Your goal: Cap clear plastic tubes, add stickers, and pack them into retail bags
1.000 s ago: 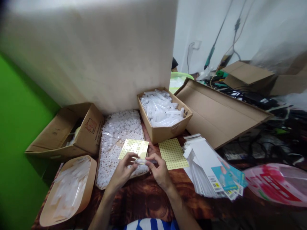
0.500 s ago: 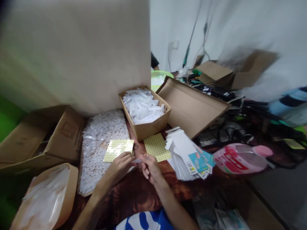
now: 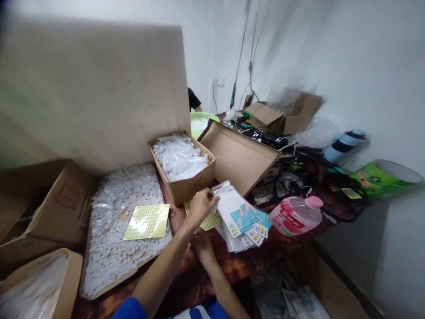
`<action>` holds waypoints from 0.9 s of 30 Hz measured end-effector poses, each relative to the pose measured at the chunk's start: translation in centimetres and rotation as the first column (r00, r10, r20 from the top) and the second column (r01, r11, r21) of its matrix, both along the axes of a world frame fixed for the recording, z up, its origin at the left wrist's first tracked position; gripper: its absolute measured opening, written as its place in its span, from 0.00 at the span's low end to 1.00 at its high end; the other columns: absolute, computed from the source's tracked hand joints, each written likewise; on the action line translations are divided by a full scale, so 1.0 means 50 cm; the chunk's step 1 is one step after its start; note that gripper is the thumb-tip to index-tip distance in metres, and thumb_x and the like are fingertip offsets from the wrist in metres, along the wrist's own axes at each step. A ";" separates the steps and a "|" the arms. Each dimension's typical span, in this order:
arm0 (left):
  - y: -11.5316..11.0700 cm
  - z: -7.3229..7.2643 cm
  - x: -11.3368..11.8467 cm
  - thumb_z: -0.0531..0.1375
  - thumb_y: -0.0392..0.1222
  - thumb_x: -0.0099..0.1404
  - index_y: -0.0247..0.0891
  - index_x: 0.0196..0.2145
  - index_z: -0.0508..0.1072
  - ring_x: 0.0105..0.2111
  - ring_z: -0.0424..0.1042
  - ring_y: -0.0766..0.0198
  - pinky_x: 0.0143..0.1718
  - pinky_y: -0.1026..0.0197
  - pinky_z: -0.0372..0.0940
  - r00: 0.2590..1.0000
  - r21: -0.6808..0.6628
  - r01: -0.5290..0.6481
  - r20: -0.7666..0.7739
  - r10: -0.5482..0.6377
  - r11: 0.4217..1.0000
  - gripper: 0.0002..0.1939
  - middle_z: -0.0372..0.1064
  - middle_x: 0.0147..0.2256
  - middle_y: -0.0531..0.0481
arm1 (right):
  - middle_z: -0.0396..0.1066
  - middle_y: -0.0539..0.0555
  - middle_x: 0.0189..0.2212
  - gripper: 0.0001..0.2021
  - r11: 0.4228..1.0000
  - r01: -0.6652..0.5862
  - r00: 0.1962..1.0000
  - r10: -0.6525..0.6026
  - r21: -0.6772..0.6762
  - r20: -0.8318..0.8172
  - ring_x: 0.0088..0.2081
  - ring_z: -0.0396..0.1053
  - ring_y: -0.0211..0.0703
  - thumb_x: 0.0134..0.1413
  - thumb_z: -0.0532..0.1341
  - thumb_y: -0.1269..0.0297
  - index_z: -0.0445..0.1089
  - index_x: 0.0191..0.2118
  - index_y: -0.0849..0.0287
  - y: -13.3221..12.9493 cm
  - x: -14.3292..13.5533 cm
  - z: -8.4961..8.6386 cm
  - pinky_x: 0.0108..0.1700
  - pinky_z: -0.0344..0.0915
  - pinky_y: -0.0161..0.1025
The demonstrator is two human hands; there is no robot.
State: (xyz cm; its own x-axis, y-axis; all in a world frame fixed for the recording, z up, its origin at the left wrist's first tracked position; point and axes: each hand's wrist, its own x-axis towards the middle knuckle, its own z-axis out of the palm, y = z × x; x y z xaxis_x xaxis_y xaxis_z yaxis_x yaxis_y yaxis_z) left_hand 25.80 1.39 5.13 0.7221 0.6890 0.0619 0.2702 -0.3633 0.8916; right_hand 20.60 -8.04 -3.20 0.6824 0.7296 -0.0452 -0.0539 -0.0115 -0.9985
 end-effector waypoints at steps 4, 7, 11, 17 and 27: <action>0.045 0.010 -0.051 0.63 0.42 0.62 0.36 0.35 0.74 0.39 0.75 0.55 0.43 0.56 0.66 0.985 -0.107 -0.027 0.164 0.044 0.994 0.06 0.76 0.37 0.42 | 0.71 0.48 0.20 0.18 0.996 -0.056 0.997 0.052 0.075 0.054 0.20 0.67 0.40 0.58 0.64 0.44 0.75 0.33 0.56 -0.010 -0.003 0.004 0.22 0.68 0.35; 0.059 0.038 -0.148 0.61 0.49 0.65 0.36 0.40 0.70 0.34 0.76 0.60 0.34 0.62 0.68 0.969 -0.232 -0.003 0.240 0.060 0.973 0.13 0.75 0.35 0.46 | 0.78 0.53 0.31 0.15 0.993 -0.060 0.948 0.026 0.098 0.316 0.30 0.75 0.41 0.63 0.62 0.54 0.78 0.38 0.62 -0.014 0.004 0.023 0.28 0.75 0.35; 0.061 0.066 -0.327 0.72 0.52 0.53 0.39 0.49 0.67 0.25 0.72 0.65 0.26 0.67 0.64 0.953 -0.606 0.030 0.258 0.160 0.795 0.31 0.70 0.26 0.56 | 0.79 0.56 0.39 0.18 0.990 -0.037 0.946 -0.009 0.135 0.324 0.40 0.78 0.44 0.66 0.58 0.56 0.75 0.46 0.67 -0.003 0.025 0.048 0.38 0.77 0.35; 0.050 0.059 -0.487 0.76 0.51 0.44 0.37 0.48 0.69 0.22 0.70 0.67 0.23 0.69 0.60 0.954 -0.660 -0.204 0.034 0.299 0.723 0.37 0.69 0.24 0.57 | 0.77 0.51 0.31 0.22 0.946 -0.067 0.982 0.118 0.318 -0.145 0.26 0.75 0.42 0.52 0.71 0.51 0.62 0.45 0.53 0.074 -0.003 0.093 0.29 0.73 0.36; 0.055 0.016 -0.596 0.69 0.54 0.57 0.34 0.47 0.74 0.25 0.71 0.66 0.25 0.67 0.62 0.884 -0.635 -0.273 0.131 0.449 0.723 0.27 0.75 0.27 0.50 | 0.72 0.52 0.32 0.21 0.830 -0.521 0.834 0.545 0.200 -0.085 0.28 0.71 0.42 0.46 0.73 0.48 0.66 0.32 0.56 0.140 -0.129 0.110 0.31 0.70 0.37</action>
State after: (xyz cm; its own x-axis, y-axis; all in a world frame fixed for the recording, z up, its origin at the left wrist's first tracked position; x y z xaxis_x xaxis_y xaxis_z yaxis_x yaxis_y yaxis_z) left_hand -3.99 4.15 5.91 0.4264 0.8549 -0.2956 -0.0013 0.3273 0.9449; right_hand 14.17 -1.03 2.28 0.1809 0.9825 0.0436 -0.2183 0.0833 -0.9723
